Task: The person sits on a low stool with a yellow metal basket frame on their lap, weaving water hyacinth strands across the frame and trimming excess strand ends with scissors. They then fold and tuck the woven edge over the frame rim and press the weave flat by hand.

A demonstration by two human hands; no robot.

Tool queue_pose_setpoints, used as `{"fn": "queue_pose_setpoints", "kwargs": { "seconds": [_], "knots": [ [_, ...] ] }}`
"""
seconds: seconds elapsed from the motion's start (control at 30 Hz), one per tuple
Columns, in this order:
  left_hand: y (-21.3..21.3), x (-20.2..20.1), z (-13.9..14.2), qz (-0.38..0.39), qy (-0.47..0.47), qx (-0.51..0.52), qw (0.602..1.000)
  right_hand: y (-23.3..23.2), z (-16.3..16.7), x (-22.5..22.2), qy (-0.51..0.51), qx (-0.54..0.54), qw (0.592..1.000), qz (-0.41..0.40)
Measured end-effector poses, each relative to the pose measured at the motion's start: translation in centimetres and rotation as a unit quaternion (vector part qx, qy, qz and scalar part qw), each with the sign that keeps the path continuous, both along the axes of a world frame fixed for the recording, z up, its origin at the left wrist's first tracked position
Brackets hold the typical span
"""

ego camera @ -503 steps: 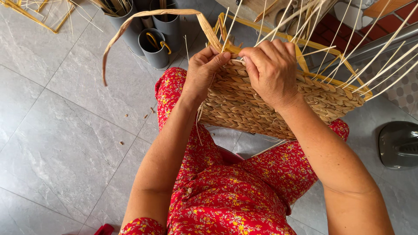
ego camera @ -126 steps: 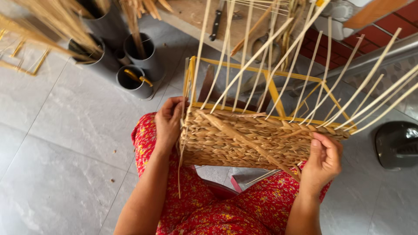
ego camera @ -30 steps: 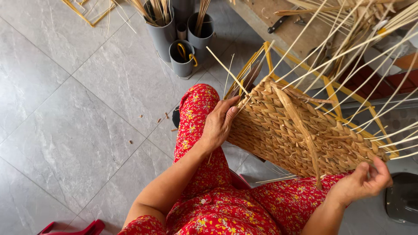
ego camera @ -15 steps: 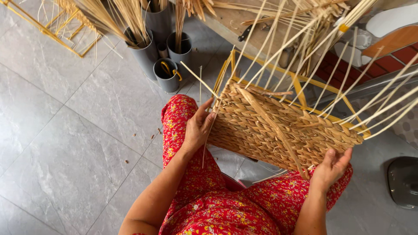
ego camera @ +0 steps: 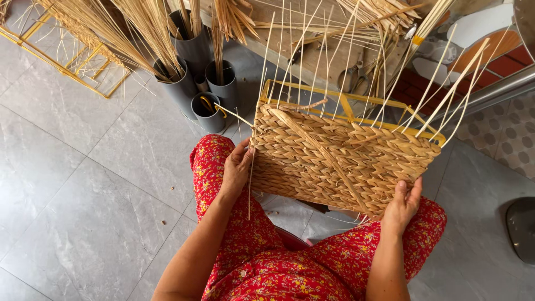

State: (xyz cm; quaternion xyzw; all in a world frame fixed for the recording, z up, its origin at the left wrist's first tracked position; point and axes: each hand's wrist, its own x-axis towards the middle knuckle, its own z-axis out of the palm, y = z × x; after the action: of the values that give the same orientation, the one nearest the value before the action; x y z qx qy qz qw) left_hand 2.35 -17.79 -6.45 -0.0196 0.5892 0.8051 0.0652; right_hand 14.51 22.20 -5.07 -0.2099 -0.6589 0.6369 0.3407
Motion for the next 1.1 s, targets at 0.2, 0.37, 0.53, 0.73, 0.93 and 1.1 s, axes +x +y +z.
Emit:
{"fn": "queue_pose_setpoints", "kwargs": {
  "seconds": [0.2, 0.37, 0.53, 0.73, 0.93, 1.1],
  "knots": [
    [1.3, -0.8, 0.2, 0.005, -0.033, 0.086, 0.996, 1.0, -0.7, 0.0, 0.005, -0.054, 0.999, -0.004],
    [2.6, -1.6, 0.3, 0.004, -0.028, 0.14, 0.99, 1.7, -0.5, 0.0, -0.021, -0.057, 0.998, -0.015],
    [3.1, -1.2, 0.9, 0.012, -0.027, 0.122, 0.992, 1.6, -0.3, 0.1, -0.02, -0.062, 0.998, -0.012],
    [3.2, -0.8, 1.2, 0.006, -0.034, 0.124, 0.992, 1.6, -0.6, 0.1, 0.005, -0.072, 0.997, -0.013],
    [3.4, -0.9, 0.8, 0.001, -0.042, 0.144, 0.989, 1.8, -1.1, 0.5, -0.012, -0.087, 0.996, -0.008],
    [3.2, -0.9, 0.4, -0.003, -0.025, 0.133, 0.991, 2.0, -2.0, 0.6, -0.035, -0.079, 0.996, -0.002]
  ]
}}
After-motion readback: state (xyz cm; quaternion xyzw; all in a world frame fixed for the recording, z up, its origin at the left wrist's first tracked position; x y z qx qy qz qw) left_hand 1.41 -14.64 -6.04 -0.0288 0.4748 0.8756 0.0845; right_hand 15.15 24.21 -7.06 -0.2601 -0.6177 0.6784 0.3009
